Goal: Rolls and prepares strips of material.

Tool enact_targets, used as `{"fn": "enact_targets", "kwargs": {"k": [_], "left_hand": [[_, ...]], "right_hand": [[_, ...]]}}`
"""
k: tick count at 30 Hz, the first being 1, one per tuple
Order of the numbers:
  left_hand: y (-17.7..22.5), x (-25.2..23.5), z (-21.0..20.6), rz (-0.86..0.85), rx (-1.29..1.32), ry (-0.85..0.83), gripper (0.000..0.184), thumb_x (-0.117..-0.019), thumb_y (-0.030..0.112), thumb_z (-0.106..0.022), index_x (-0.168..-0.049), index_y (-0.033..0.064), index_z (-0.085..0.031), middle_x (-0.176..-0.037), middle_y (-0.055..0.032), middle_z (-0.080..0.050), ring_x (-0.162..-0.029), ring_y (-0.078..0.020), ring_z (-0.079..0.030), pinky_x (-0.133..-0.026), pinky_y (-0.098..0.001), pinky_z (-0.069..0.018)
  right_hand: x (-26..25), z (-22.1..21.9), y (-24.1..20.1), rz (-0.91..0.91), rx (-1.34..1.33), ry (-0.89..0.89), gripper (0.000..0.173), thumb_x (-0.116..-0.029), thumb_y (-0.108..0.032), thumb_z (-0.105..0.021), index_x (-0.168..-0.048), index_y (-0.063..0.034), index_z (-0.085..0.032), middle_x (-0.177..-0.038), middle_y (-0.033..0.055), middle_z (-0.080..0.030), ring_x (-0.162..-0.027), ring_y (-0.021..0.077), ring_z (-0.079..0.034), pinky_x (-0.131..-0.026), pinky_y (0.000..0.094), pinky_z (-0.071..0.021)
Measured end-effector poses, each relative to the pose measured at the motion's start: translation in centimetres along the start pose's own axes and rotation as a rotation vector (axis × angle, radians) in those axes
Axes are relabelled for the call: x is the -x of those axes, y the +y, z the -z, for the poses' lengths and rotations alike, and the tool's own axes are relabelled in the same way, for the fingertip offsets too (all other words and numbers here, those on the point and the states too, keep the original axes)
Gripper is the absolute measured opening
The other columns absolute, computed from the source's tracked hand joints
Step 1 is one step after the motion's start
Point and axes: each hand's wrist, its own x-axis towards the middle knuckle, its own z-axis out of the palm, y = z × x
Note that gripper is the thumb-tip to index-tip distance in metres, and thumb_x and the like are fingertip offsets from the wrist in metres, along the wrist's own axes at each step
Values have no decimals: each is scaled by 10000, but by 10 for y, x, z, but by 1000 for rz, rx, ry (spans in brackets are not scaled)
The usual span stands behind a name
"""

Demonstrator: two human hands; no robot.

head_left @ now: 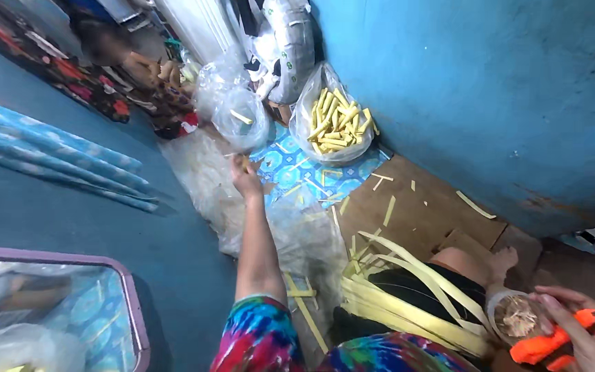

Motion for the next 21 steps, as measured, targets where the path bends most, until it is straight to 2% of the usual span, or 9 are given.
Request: {"fn": "enact_targets", "kwargs": {"k": [2, 5, 7, 11, 13, 15, 16, 18, 21], "left_hand": [[-36, 58, -12, 97, -16, -143, 490, -1051, 156, -529, -1488, -35, -418, -1308, -294, -612, -1096, -421, -670, -954, -575, -538], [-83, 134, -16, 232, -135, -299, 437, -1036, 144, -558, -1442, -9, -500, -1212, -255, -664, -1015, -373, -698, -917, -541, -562], [-93, 170, -6, 288, -225, -417, 408, -1028, 121, -565, -1411, -15, -533, -1171, -244, -686, -1011, -370, -701, -923, -540, -555], [-82, 204, 15, 323, -434, -673, 403, -1028, 108, -549, -1422, 22, -542, -1209, -220, -690, -1133, -383, -669, -1008, -562, -501], [-72, 216, 20, 301, -466, -764, 385, -1030, 77, -520, -1407, 7, -556, -1194, -236, -686, -1131, -394, -661, -1009, -558, -496], [-65, 228, 20, 241, -455, -786, 345, -1030, 54, -510, -1359, -11, -590, -1156, -243, -694, -1100, -395, -669, -992, -557, -502], [-60, 233, 18, 201, -458, -789, 335, -1022, 50, -525, -1341, -14, -603, -1145, -243, -699, -1087, -398, -675, -980, -562, -508], [-51, 240, 10, 137, -520, -850, 399, -988, 65, -595, -1382, 4, -575, -1220, -259, -672, -1137, -433, -650, -986, -602, -496], [-11, 258, -5, 59, -515, -949, 691, -874, 152, -793, -1477, 11, -488, -1456, -330, -480, -1324, -517, -493, -1070, -665, -408]], "right_hand": [[-2, 3, 2, -27, -4, -31, 156, -995, -19, -542, -1127, -80, -600, -886, -108, -733, -587, -1, -632, -554, 167, -557], [-3, 7, 0, -40, -13, -70, 171, -981, -24, -559, -1128, -92, -614, -892, -102, -730, -576, 4, -623, -542, 168, -554], [0, 12, -1, -26, 10, -105, 191, -960, -47, -596, -1140, -98, -632, -891, -105, -724, -577, -5, -617, -533, 159, -547], [19, 36, 2, -51, 368, -321, 287, -885, -170, -703, -1136, -37, -665, -885, -31, -691, -621, 14, -612, -557, 197, -544], [33, 48, 11, -138, 638, -486, 355, -887, -257, -744, -1151, -26, -688, -908, 85, -694, -689, 153, -642, -642, 359, -565], [49, 55, 24, -243, 823, -637, 417, -906, -292, -782, -1182, 0, -670, -982, 202, -695, -867, 328, -675, -810, 541, -542], [57, 57, 32, -290, 879, -693, 448, -911, -309, -786, -1198, 6, -649, -1005, 232, -684, -927, 375, -669, -856, 574, -523], [72, 65, 49, -363, 909, -741, 478, -926, -346, -769, -1220, -3, -611, -1004, 221, -663, -934, 369, -656, -862, 555, -523], [97, 78, 72, -340, 826, -700, 377, -985, -313, -695, -1162, 14, -627, -933, 202, -658, -848, 332, -650, -794, 511, -529]]}}
